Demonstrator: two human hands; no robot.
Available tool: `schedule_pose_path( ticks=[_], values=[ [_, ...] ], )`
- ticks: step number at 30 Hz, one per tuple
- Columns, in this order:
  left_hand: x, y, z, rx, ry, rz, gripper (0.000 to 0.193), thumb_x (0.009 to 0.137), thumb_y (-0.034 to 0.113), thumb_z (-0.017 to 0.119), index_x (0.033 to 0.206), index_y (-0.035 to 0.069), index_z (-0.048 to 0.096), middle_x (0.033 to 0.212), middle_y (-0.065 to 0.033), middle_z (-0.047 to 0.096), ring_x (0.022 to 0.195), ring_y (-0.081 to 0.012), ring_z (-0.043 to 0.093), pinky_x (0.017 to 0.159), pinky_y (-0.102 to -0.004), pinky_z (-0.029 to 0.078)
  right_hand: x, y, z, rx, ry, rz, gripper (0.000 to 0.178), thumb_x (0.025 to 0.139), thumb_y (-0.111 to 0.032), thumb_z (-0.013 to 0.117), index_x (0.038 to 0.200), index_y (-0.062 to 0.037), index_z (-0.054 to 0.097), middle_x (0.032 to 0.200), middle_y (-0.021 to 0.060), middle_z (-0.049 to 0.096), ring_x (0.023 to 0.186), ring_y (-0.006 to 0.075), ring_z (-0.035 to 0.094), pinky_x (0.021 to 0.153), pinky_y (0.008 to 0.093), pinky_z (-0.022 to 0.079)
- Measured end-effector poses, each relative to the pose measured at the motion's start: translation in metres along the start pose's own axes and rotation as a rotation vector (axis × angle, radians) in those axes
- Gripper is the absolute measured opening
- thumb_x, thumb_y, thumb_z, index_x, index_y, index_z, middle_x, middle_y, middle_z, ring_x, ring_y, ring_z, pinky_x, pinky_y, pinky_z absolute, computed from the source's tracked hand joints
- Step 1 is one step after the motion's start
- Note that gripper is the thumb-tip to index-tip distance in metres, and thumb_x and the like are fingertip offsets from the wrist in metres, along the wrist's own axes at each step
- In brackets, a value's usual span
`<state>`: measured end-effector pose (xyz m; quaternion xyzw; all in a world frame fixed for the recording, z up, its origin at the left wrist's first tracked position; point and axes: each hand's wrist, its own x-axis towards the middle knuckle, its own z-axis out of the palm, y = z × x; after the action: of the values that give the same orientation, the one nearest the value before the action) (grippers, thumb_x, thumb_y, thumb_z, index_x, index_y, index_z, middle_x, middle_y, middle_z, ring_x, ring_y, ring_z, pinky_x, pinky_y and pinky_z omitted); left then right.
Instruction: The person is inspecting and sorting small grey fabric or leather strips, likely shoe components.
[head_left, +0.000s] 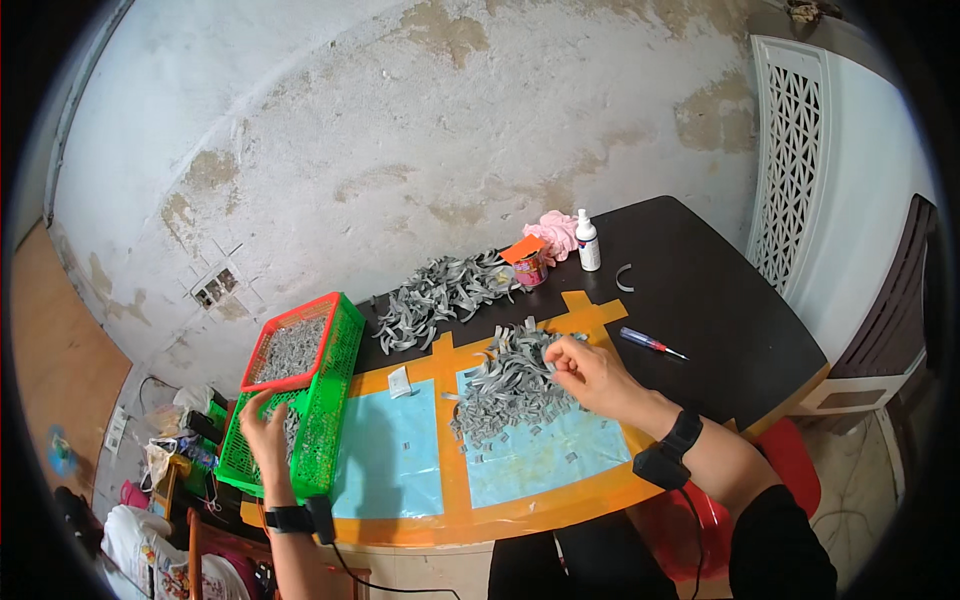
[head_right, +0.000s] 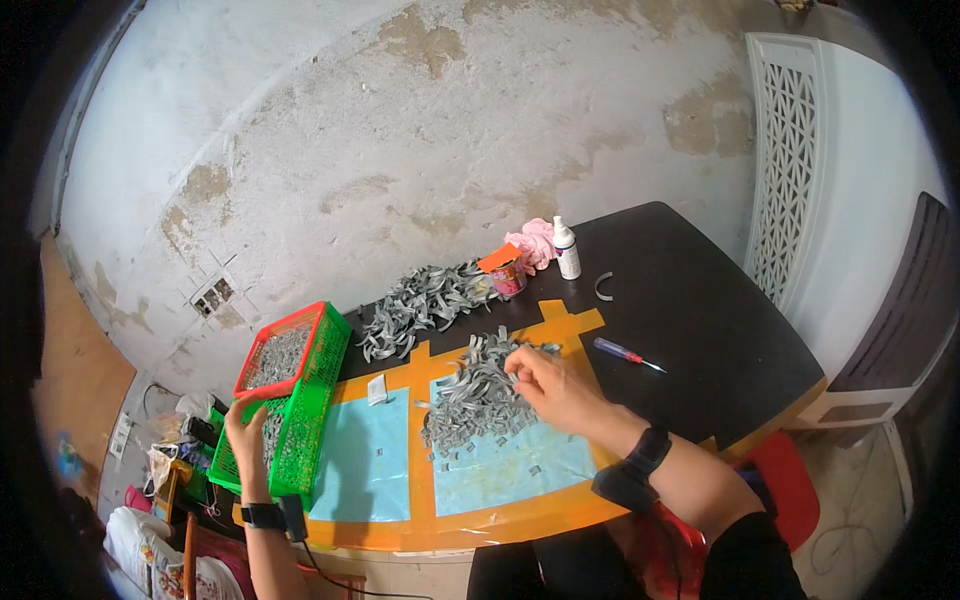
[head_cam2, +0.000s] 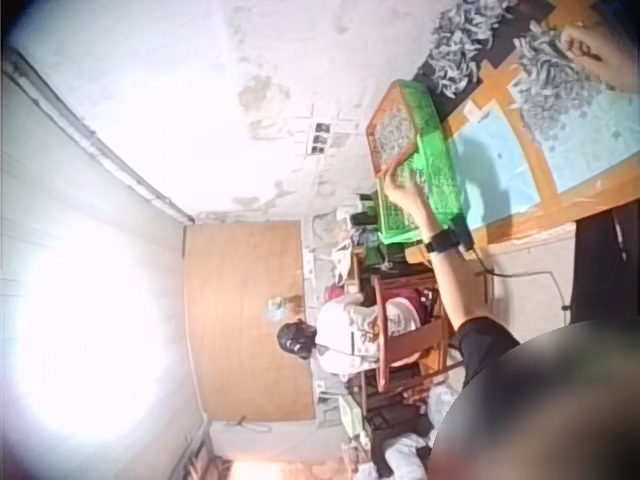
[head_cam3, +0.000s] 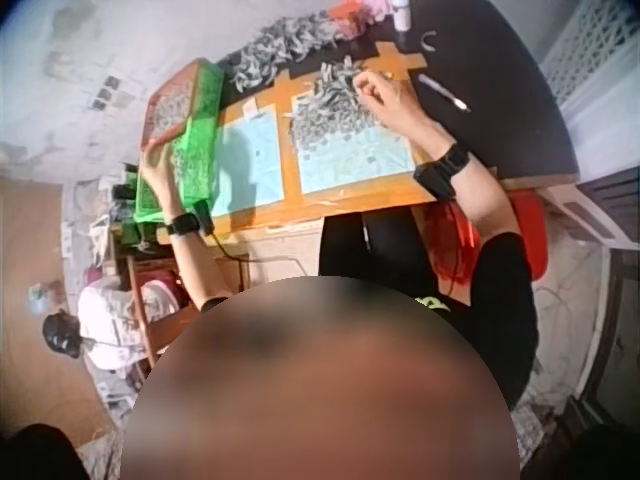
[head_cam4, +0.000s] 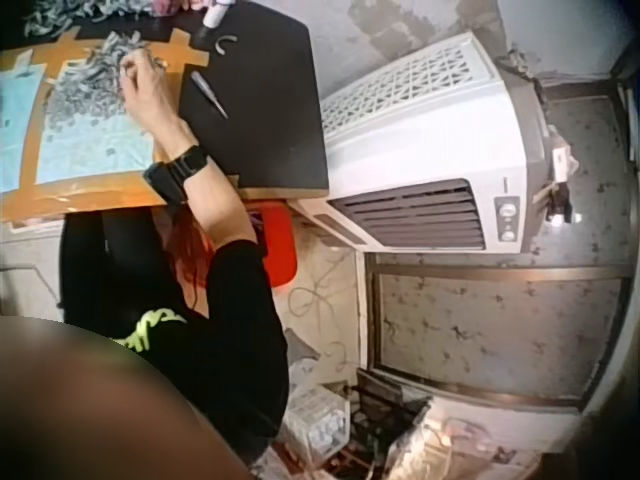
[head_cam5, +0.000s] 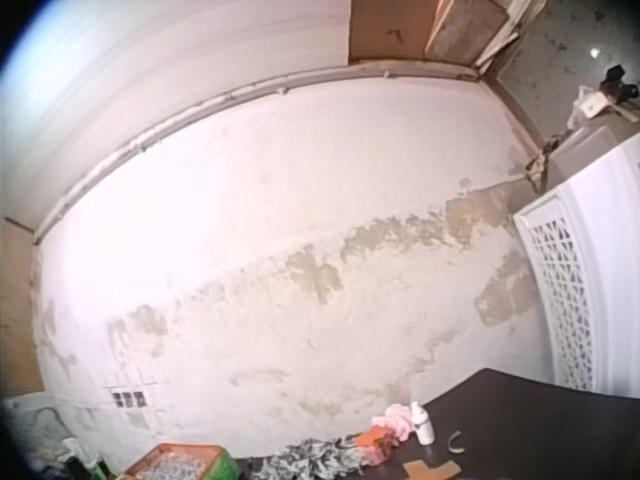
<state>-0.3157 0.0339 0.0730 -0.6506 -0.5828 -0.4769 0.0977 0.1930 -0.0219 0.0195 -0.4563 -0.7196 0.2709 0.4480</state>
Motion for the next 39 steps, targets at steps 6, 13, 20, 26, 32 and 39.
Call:
schedule_pose_path(
  ticks=[6,13,20,26,32,39],
  values=[
    [-0.06,0.175,0.086,-0.593,-0.777,-0.071,0.013,0.084,0.001,0.063,0.096,0.0,0.065,0.09,-0.0049,0.066,0.08,-0.0126,0.062,0.071,-0.0255,0.051,0.0,0.002,-0.001,0.105,0.04,-0.186,0.015,0.085,0.004,0.052,0.096,-0.0009,0.062,0.082,0.0062,0.054,0.067,0.0122,0.056,0.059,0.026,0.047],
    [-0.104,0.257,0.145,-0.265,-0.962,0.289,0.02,0.075,0.016,0.072,0.092,0.006,0.069,0.084,-0.0118,0.067,0.076,-0.0249,0.066,0.069,-0.0327,0.051,0.005,0.016,0.003,0.248,0.019,-0.153,0.023,0.085,0.006,0.051,0.099,-0.0007,0.067,0.088,0.0069,0.057,0.068,0.013,0.06,0.062,0.0243,0.05],
    [-0.103,0.253,0.16,-0.294,-0.932,0.314,0.024,0.074,0.016,0.074,0.094,0.005,0.067,0.082,-0.0102,0.066,0.073,-0.0224,0.066,0.066,-0.0322,0.05,0.002,0.003,0.001,0.203,-0.022,-0.128,0.021,0.085,0.004,0.053,0.1,0.0014,0.067,0.09,0.0076,0.061,0.075,0.0129,0.064,0.068,0.0239,0.051],
    [-0.096,0.266,0.166,-0.929,-0.951,-0.182,0.027,0.082,0.0,0.067,0.106,-0.002,0.056,0.095,-0.0069,0.064,0.077,-0.0112,0.064,0.067,-0.0238,0.054,0.003,0.006,0.004,0.122,-0.011,-0.166,0.019,0.082,0.006,0.057,0.097,0.0011,0.068,0.089,0.0069,0.061,0.075,0.0127,0.062,0.067,0.0239,0.051],
    [-0.098,0.238,0.18,-0.986,-0.813,-0.307,0.004,0.086,0.0,0.063,0.089,-0.003,0.063,0.077,-0.0038,0.065,0.069,-0.009,0.061,0.064,-0.022,0.051,0.0,-0.001,0.003,0.163,0.166,-0.17,0.014,0.08,0.005,0.062,0.092,-0.0004,0.068,0.086,0.0063,0.06,0.079,0.0132,0.059,0.067,0.0261,0.047],
    [-0.094,0.239,0.164,-0.414,-0.494,0.198,0.023,0.069,0.005,0.077,0.09,0.01,0.07,0.083,-0.0039,0.061,0.068,-0.0185,0.059,0.061,-0.0285,0.049,0.008,-0.006,-0.008,-0.122,0.376,-0.364,0.013,0.077,0.003,0.064,0.088,-0.0043,0.067,0.09,0.0067,0.064,0.087,0.0237,0.058,0.078,0.0326,0.046]
  ],
)
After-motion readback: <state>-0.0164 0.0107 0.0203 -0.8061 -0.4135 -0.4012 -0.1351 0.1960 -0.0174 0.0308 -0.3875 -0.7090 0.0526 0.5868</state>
